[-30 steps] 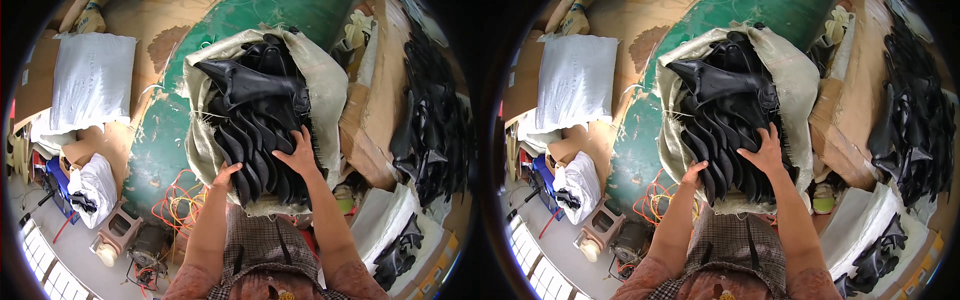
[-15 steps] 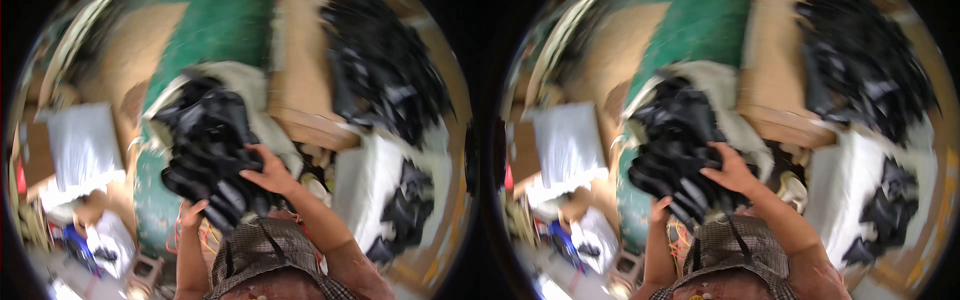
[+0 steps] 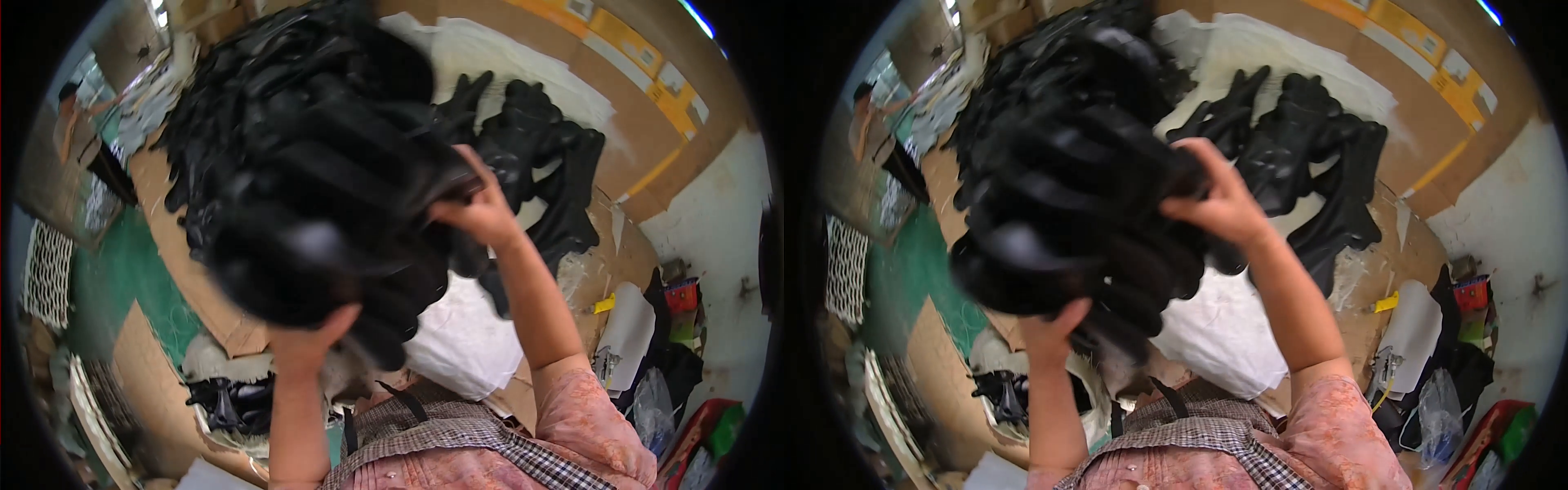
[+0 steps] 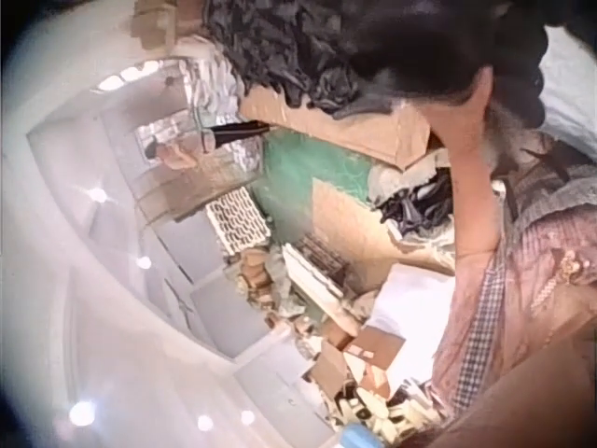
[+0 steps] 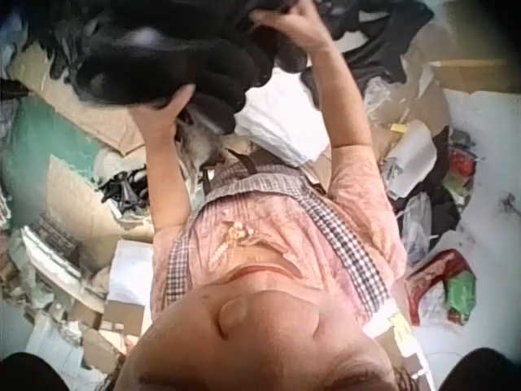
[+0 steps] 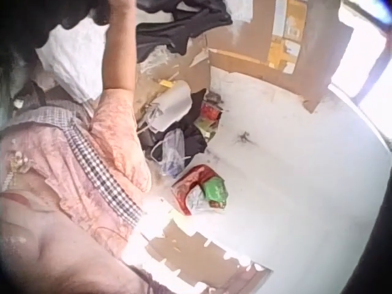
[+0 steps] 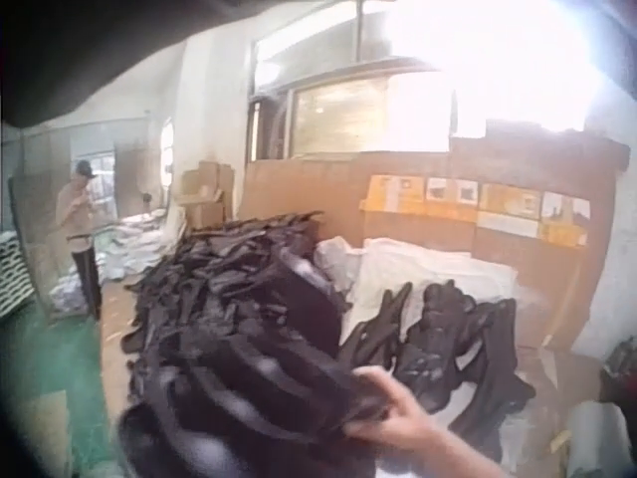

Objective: Arrange bicycle saddles from a storage bag onto a workbench and apply a spray coating.

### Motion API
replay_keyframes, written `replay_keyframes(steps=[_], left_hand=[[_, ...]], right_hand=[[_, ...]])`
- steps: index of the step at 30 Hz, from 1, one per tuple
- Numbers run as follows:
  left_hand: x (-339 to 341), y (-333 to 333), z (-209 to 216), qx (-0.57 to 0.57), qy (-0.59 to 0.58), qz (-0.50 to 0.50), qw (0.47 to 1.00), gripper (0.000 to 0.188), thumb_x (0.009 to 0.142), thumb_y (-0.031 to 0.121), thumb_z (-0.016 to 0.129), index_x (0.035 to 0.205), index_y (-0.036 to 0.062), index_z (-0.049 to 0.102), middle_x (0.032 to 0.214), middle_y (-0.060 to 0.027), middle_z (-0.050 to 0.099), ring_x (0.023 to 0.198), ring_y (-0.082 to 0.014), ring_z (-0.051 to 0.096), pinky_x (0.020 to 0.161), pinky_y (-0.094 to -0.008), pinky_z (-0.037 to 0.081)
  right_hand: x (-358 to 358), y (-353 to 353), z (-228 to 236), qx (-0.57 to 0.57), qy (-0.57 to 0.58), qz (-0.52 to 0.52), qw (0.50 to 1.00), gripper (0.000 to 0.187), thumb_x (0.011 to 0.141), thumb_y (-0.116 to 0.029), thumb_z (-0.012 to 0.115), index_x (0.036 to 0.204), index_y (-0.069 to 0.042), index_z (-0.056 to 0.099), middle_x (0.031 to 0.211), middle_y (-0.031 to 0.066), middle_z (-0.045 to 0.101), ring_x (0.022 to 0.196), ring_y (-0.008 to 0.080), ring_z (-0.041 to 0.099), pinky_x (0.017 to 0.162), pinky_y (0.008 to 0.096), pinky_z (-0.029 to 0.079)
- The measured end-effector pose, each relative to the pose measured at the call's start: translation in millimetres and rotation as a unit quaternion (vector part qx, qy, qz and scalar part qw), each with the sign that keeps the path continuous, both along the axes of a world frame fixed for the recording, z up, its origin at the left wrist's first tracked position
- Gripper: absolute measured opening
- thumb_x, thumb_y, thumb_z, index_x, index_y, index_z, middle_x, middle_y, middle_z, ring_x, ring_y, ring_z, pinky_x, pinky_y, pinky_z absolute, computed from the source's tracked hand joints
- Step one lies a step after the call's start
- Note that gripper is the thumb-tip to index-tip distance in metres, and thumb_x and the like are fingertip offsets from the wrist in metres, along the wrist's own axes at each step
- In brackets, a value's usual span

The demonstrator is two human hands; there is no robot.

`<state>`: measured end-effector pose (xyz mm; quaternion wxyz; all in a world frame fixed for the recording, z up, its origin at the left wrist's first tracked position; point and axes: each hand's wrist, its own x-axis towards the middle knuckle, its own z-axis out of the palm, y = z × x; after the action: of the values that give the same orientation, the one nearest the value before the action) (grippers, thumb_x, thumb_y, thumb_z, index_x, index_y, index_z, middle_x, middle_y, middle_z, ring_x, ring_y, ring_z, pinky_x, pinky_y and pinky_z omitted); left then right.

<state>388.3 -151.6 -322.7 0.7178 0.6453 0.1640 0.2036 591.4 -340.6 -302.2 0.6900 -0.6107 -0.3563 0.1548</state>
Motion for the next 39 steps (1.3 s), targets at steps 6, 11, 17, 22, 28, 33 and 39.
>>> replay_keyframes(steps=[6, 11, 17, 22, 28, 33, 39], left_hand=[[159, -189, -7, 0.336, -0.028, -0.083, 0.938, 0.116, 0.052, 0.015, 0.084, 0.141, 0.0031, 0.011, 0.123, -0.0226, 0.042, 0.114, -0.0391, 0.043, 0.096, -0.0427, 0.037], [157, -256, -86, 0.4, 0.122, -0.116, 0.901, 0.111, 0.054, 0.017, 0.083, 0.139, 0.0028, 0.014, 0.12, -0.025, 0.046, 0.111, -0.0423, 0.044, 0.093, -0.0452, 0.038], [138, -241, -142, 0.423, 0.163, -0.089, 0.887, 0.112, 0.055, 0.022, 0.084, 0.139, -0.0001, 0.013, 0.126, -0.028, 0.04, 0.116, -0.0426, 0.039, 0.1, -0.0456, 0.032], [138, -247, -133, 0.451, 0.129, -0.196, 0.861, 0.117, 0.057, 0.031, 0.083, 0.141, -0.0002, 0.007, 0.138, -0.0285, 0.022, 0.129, -0.0425, 0.024, 0.105, -0.0485, 0.023], [193, -258, -81, 0.508, -0.011, -0.185, 0.841, 0.114, 0.061, 0.033, 0.082, 0.142, 0.0019, 0.008, 0.143, -0.0294, 0.012, 0.133, -0.0427, 0.016, 0.107, -0.0474, 0.018], [245, -279, -81, 0.412, -0.041, -0.185, 0.891, 0.113, 0.062, 0.029, 0.083, 0.142, 0.0029, 0.008, 0.142, -0.0298, 0.014, 0.132, -0.0438, 0.017, 0.108, -0.0474, 0.018], [244, -267, -82, 0.105, -0.035, -0.223, 0.969, 0.095, 0.065, 0.002, 0.077, 0.14, 0.0046, 0.019, 0.12, -0.0113, 0.046, 0.108, -0.0214, 0.05, 0.095, -0.0341, 0.039]], right_hand=[[137, -199, -50, -0.001, -0.043, -0.148, 0.988, 0.055, 0.076, -0.02, 0.068, 0.124, -0.001, 0.048, 0.117, 0.0076, 0.057, 0.103, 0.0195, 0.056, 0.09, 0.0331, 0.044], [151, -270, -70, -0.03, 0.033, -0.311, 0.949, 0.049, 0.079, -0.024, 0.064, 0.121, -0.002, 0.051, 0.115, 0.0104, 0.059, 0.103, 0.0204, 0.056, 0.09, 0.0322, 0.044], [123, -307, -94, -0.081, 0.148, -0.491, 0.855, 0.043, 0.082, -0.028, 0.06, 0.117, -0.002, 0.056, 0.112, 0.0138, 0.061, 0.103, 0.0214, 0.057, 0.09, 0.0311, 0.043], [149, -302, -126, 0.039, 0.151, -0.588, 0.794, 0.039, 0.085, -0.032, 0.056, 0.112, -0.004, 0.061, 0.108, 0.0163, 0.063, 0.105, 0.0244, 0.058, 0.089, 0.0316, 0.043], [191, -232, -88, -0.149, -0.163, -0.591, 0.776, 0.031, 0.076, -0.018, 0.055, 0.103, -0.005, 0.063, 0.105, 0.0181, 0.061, 0.104, 0.036, 0.054, 0.093, 0.0408, 0.042], [221, -228, -75, -0.098, -0.171, -0.387, 0.901, 0.029, 0.076, -0.014, 0.059, 0.102, -0.002, 0.063, 0.101, 0.0129, 0.063, 0.096, 0.026, 0.06, 0.086, 0.0332, 0.046], [246, -403, -84, -0.312, -0.117, -0.634, 0.698, 0.054, 0.068, -0.029, 0.068, 0.114, -0.004, 0.058, 0.108, 0.0223, 0.06, 0.104, 0.0361, 0.057, 0.09, 0.0402, 0.045]])
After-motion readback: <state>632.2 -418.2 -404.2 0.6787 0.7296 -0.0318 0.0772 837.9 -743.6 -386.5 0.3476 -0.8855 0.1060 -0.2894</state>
